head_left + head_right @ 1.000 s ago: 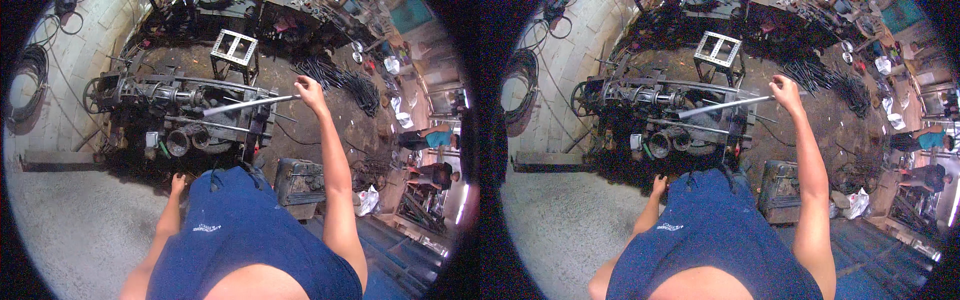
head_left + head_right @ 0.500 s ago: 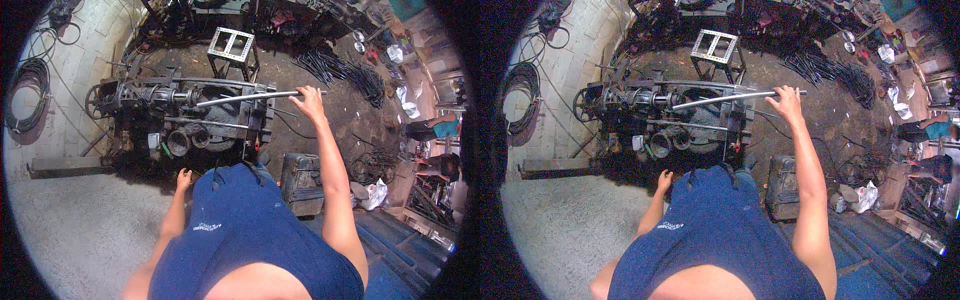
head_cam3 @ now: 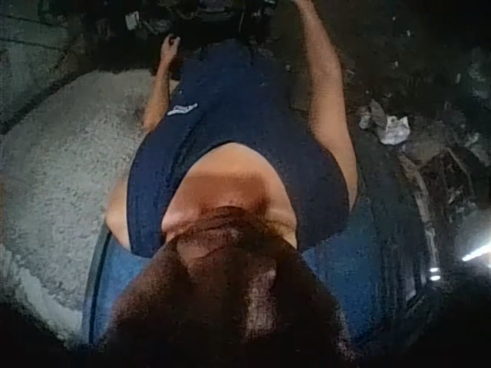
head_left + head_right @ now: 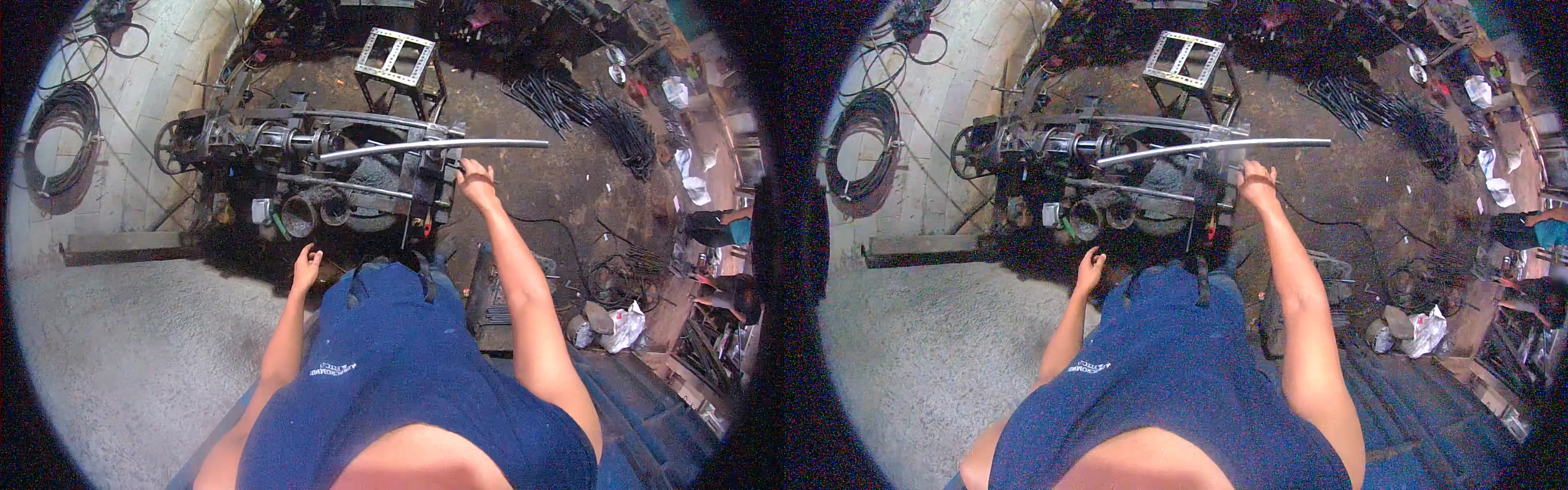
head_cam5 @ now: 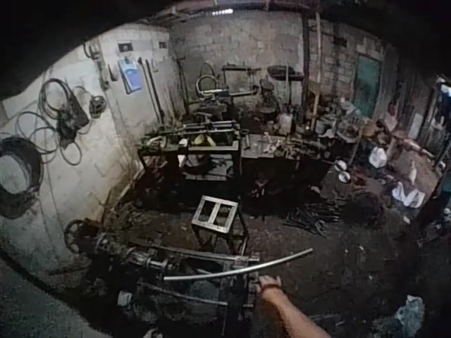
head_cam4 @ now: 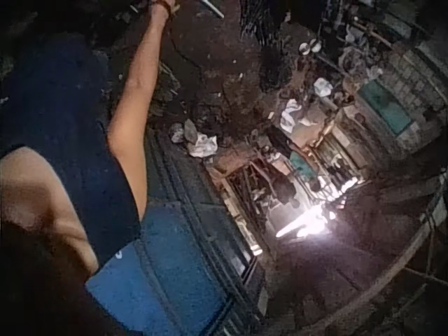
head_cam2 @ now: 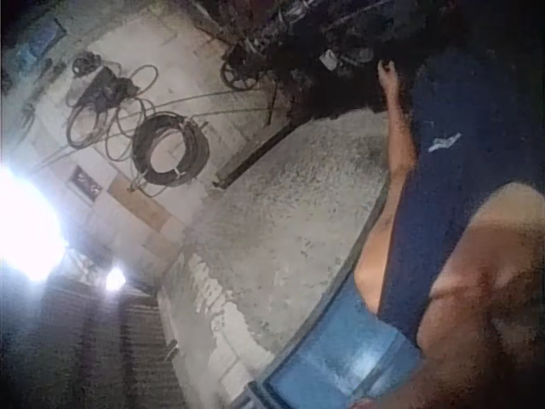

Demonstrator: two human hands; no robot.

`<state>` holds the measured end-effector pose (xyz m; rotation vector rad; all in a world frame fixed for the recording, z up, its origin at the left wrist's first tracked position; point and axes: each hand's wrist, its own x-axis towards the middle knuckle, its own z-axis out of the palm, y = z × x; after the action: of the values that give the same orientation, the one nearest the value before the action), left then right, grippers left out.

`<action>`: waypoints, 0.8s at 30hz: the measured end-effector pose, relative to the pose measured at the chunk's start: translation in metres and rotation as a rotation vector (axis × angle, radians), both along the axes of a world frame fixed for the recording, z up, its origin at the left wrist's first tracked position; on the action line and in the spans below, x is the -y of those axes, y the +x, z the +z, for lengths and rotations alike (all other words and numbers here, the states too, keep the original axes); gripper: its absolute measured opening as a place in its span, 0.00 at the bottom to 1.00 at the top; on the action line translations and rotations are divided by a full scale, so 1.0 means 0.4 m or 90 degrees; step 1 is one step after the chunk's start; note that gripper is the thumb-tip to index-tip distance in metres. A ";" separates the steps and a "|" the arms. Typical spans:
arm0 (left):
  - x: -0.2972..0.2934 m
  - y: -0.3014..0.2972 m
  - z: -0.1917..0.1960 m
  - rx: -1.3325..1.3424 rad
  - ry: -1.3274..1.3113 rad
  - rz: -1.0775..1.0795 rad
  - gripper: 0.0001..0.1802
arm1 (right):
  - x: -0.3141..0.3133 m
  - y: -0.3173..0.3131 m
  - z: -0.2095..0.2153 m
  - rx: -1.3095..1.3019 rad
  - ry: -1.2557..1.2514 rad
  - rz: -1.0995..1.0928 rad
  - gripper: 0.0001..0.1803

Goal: Manipulating and forming metal rods using a workshop machine.

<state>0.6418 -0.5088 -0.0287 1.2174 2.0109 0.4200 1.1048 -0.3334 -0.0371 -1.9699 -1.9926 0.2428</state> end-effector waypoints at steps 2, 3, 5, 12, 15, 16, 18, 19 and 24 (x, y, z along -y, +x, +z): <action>0.019 -0.005 0.004 -0.003 -0.011 0.012 0.29 | -0.053 0.015 -0.034 -0.065 -0.063 0.040 0.15; 0.032 -0.003 0.010 0.002 -0.019 0.023 0.29 | -0.073 0.019 -0.024 -0.096 -0.141 0.054 0.14; 0.056 0.010 0.039 -0.011 -0.022 0.028 0.29 | -0.090 0.040 -0.063 -0.152 -0.118 0.082 0.11; 0.214 0.007 0.007 0.022 -0.098 0.110 0.27 | -0.101 0.054 -0.115 -0.261 -0.013 0.166 0.09; 0.246 0.018 0.006 0.006 -0.120 0.109 0.27 | -0.099 0.057 -0.117 -0.296 -0.044 0.171 0.08; 0.247 0.023 0.007 -0.013 -0.132 0.099 0.28 | -0.100 0.060 -0.119 -0.294 -0.045 0.171 0.08; 0.257 0.013 -0.003 0.005 -0.134 0.115 0.28 | -0.105 0.061 -0.126 -0.262 -0.090 0.163 0.11; 0.260 0.008 -0.008 0.023 -0.135 0.128 0.27 | -0.113 0.064 -0.128 -0.263 -0.092 0.165 0.11; 0.237 0.008 0.016 -0.019 -0.122 0.093 0.27 | -0.137 0.066 -0.128 -0.234 -0.212 0.175 0.16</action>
<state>0.6451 -0.6036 -0.0225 0.9692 2.1192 0.2734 1.1310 -0.2786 -0.0884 -1.6590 -2.0614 0.9829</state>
